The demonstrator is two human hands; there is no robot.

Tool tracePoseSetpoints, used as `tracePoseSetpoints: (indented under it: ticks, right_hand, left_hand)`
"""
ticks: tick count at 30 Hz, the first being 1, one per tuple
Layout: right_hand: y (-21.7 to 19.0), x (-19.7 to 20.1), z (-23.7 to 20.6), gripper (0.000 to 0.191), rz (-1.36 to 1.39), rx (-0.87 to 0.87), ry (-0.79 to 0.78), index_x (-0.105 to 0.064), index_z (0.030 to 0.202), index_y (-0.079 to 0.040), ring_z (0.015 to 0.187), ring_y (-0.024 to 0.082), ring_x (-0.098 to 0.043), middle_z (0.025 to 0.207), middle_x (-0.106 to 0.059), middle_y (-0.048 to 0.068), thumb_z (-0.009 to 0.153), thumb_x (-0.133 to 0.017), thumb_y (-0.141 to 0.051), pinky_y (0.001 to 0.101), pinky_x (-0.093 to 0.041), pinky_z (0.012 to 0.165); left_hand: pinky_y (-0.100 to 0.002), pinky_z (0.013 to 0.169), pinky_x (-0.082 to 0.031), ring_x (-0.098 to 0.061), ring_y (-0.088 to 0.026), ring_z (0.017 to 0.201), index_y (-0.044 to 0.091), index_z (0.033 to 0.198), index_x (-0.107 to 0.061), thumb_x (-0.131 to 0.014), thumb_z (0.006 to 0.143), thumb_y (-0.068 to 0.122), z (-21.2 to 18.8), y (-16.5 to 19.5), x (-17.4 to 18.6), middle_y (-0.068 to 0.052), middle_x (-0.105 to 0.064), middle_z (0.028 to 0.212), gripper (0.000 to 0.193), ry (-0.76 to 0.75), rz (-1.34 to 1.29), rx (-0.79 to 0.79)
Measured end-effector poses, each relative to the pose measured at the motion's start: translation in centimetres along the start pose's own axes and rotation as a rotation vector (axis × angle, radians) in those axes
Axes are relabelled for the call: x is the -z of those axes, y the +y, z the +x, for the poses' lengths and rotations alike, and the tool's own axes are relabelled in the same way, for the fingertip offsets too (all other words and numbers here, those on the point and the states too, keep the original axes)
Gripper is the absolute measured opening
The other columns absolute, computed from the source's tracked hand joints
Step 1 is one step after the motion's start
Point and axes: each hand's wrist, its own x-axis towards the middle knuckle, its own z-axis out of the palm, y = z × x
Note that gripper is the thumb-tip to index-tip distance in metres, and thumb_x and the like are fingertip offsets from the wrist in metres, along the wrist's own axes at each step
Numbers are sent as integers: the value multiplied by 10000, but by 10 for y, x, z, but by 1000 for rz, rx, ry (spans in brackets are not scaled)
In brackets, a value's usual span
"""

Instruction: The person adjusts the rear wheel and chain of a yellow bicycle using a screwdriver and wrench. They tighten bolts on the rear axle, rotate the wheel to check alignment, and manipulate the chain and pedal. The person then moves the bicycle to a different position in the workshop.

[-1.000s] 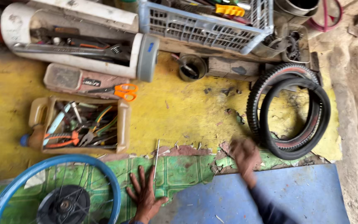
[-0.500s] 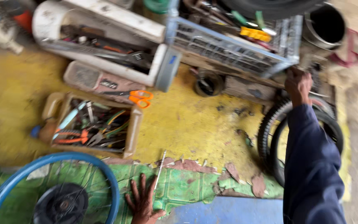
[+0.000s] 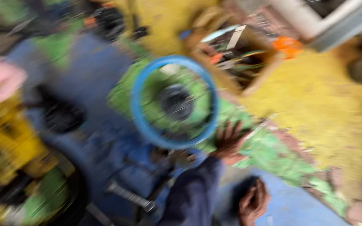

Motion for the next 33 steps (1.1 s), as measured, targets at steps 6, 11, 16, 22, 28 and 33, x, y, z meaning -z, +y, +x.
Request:
tracePoseSetpoints:
  ticks: [6,11,16,22,28,33]
  right_hand:
    - [-36,33,-33,394,14,-30,-30,-631,1381,55,1167,449,-605,1327,-649,256,1146,-522,-243,506,-494,1028]
    - [-86,43,-48,366,-27,108,56,-663,1305,55,1266,451,-610,1334,-636,261,1196,-529,-268,494,-499,1088]
    - [-143,69,-57,346,318,-153,15,-668,1262,58,1121,311,-644,1233,-668,214,1157,-566,-256,383,-517,1002]
    - [-316,82,-50,311,475,65,-453,-692,1252,32,1078,236,-649,1173,-726,154,1129,-597,-237,344,-508,989]
    - [-548,128,-71,509,465,851,-843,-638,1279,-29,1181,283,-678,1274,-707,143,924,-685,-391,393,-520,990]
    - [-657,156,-100,574,349,825,-775,-613,1331,20,1077,240,-697,1195,-718,143,910,-740,-349,364,-555,893]
  left_hand:
    - [-632,1168,-307,-418,-372,1471,81,1481,-442,-633,848,151,-105,33,-10,-182,-505,1546,665,374,62,-61]
    - [-506,772,-430,-606,-345,804,50,1427,-538,-586,759,27,-272,26,26,-156,-636,915,671,129,28,-262]
    - [-496,804,-501,-661,-332,902,58,1425,-562,-598,898,89,-476,-77,98,-135,-632,950,529,13,106,-344]
    - [-484,703,-535,-654,-337,817,48,1401,-592,-713,799,230,-624,-220,144,-129,-618,991,640,68,356,-451]
    - [-567,716,-551,-688,-401,893,128,970,-713,-726,619,227,-654,-268,209,-160,-697,939,365,112,397,113]
    - [-531,802,-533,-666,-402,930,55,951,-672,-531,1030,239,-647,-301,345,-201,-707,997,245,1227,-67,651]
